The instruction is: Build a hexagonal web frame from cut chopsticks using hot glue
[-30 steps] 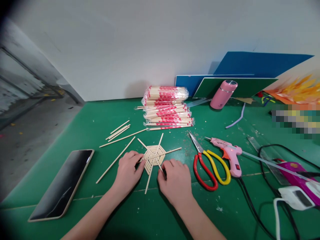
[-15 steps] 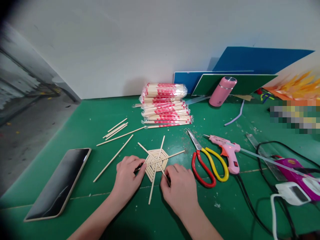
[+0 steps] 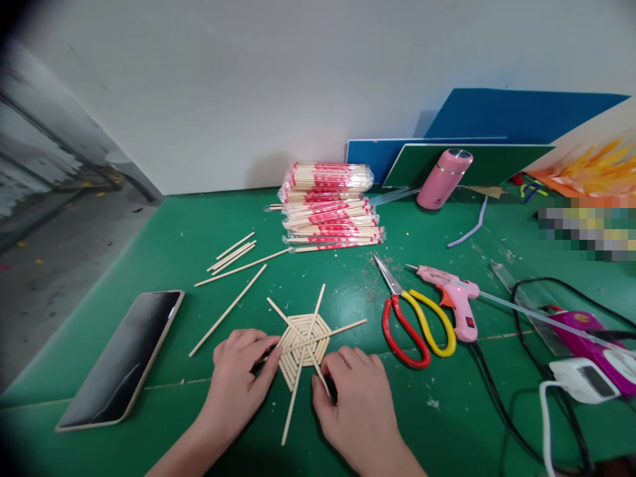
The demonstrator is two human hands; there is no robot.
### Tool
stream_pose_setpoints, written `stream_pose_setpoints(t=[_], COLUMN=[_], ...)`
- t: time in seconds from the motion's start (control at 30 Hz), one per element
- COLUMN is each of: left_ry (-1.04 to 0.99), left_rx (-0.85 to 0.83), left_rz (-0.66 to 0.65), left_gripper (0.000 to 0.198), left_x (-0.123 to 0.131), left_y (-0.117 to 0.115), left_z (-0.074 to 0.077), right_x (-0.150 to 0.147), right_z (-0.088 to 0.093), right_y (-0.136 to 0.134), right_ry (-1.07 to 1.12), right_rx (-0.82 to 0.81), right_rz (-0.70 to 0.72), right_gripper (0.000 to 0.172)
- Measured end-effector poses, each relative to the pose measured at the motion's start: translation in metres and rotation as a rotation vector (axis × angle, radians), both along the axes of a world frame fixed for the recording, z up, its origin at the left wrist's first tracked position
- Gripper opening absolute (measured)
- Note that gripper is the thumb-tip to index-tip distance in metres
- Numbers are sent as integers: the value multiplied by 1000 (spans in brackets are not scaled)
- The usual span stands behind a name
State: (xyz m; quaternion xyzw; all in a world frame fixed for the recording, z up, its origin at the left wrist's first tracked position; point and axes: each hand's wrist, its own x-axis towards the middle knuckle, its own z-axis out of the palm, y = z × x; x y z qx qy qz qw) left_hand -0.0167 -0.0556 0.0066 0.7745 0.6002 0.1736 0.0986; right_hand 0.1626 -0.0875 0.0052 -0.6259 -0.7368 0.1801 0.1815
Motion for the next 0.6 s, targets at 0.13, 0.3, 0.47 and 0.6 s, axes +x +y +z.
stream_pose_setpoints(t=[0.13, 0.3, 0.47, 0.6], left_ry=[158, 291, 406, 450], left_rx=[134, 178, 191, 199], left_rz=[-18, -14, -85, -142], left_gripper=[21, 23, 26, 26], left_x=[-7, -8, -6, -3], left_y=[13, 38, 49, 49], left_z=[1, 5, 3, -1], right_x=[14, 24, 25, 26], right_z=[0, -3, -11, -15], right_y=[5, 23, 32, 31], right_ry=[148, 298, 333, 364], right_rx=[60, 153, 209, 233], right_rz=[-61, -109, -129, -140], right_gripper=[10, 7, 9, 10])
